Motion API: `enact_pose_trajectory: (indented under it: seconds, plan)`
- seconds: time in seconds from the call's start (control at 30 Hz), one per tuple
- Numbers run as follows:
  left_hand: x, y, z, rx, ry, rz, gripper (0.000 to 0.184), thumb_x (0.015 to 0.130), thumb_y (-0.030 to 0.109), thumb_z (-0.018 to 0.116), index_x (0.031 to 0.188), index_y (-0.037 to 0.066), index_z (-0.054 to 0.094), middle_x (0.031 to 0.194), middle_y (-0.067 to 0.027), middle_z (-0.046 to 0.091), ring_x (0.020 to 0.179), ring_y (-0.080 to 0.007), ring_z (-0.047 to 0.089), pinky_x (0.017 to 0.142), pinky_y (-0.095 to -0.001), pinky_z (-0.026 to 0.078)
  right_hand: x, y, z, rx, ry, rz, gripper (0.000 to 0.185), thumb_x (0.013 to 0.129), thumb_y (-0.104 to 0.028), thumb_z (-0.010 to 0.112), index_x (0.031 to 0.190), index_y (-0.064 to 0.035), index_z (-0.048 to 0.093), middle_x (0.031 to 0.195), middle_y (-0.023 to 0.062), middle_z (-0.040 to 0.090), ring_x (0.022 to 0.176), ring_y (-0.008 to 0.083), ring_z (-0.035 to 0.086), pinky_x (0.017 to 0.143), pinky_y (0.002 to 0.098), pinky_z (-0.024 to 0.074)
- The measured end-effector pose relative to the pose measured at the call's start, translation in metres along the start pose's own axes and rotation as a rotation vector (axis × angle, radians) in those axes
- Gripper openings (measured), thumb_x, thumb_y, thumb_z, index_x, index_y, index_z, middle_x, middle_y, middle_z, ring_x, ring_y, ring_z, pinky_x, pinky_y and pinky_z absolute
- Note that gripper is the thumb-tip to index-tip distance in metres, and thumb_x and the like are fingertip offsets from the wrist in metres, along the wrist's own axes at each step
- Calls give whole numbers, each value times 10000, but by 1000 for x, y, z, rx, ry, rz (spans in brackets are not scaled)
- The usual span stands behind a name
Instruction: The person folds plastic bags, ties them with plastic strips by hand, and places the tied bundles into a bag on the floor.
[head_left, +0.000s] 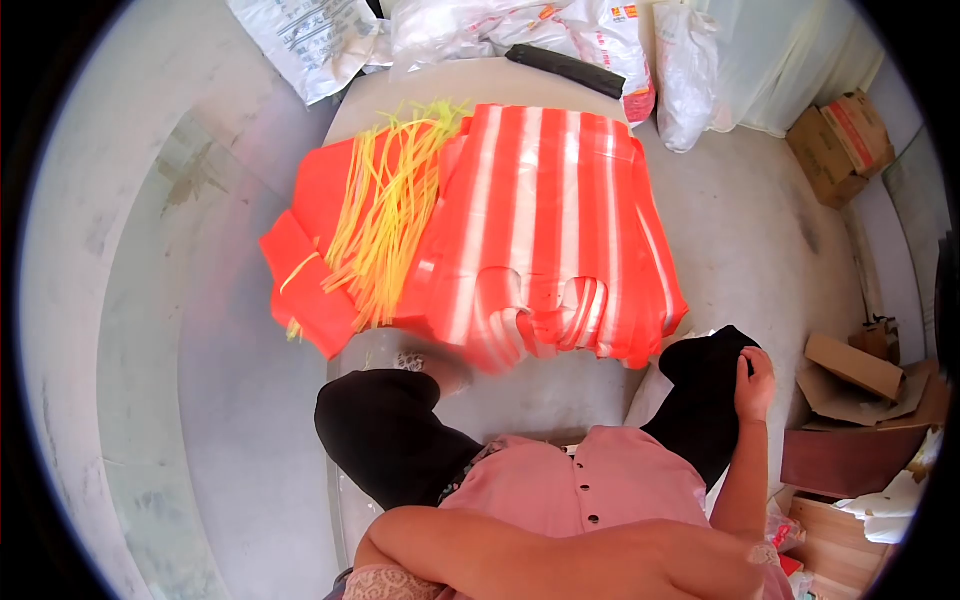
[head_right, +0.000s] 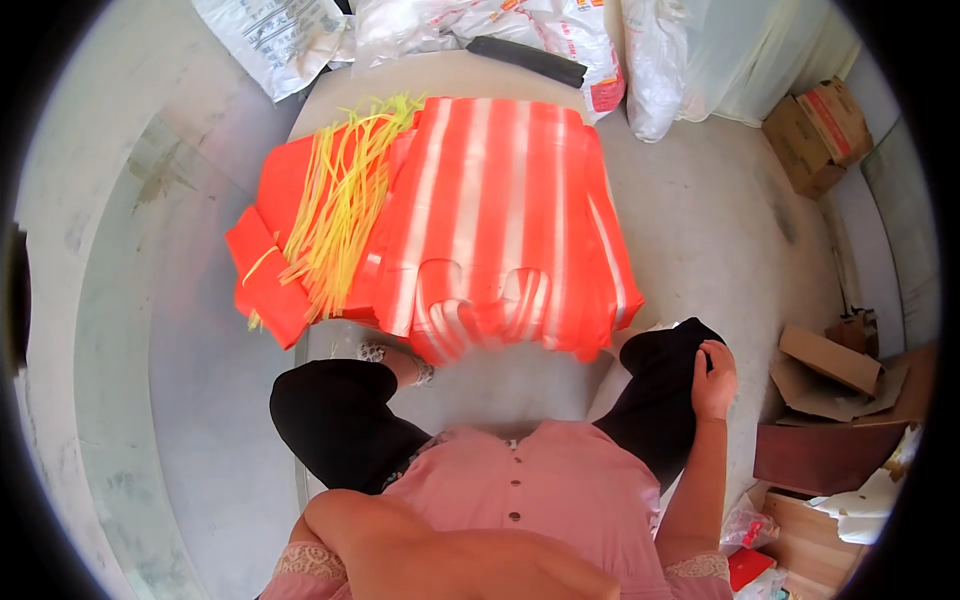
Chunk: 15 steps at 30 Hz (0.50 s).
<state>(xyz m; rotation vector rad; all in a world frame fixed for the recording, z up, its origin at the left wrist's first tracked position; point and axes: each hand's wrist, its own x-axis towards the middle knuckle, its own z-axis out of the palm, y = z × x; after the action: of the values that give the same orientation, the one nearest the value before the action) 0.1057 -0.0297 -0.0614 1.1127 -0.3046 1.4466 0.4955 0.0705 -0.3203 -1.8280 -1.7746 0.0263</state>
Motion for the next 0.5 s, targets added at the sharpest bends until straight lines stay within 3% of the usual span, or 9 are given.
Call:
enact_pose_trajectory:
  seconds: [0.27,0.37,0.5]
  plan:
    - [8,3,-16,18,-88,-11,261,1010,245,701,839,49,681,899,-100,649,794,-281,637,698,-378,500,-1,2,1,-5,5,9,144,970,-101,657,1048,-2,726,1161,156,725,1100,353,680,988,418,533]
    - [6,5,-7,27,-8,-48,300,1010,285,704,833,45,676,903,-103,649,792,-284,639,689,-383,500,-1,2,2,2,6,11,141,969,-101,661,1047,-5,728,1165,153,725,1105,349,679,989,416,533]
    - [-4,-13,1,235,72,93,316,1012,300,701,831,42,672,920,-100,656,789,-286,643,681,-392,500,-1,1,1,3,14,11,137,963,-99,669,1045,-7,731,1166,149,726,1109,345,679,991,414,533]
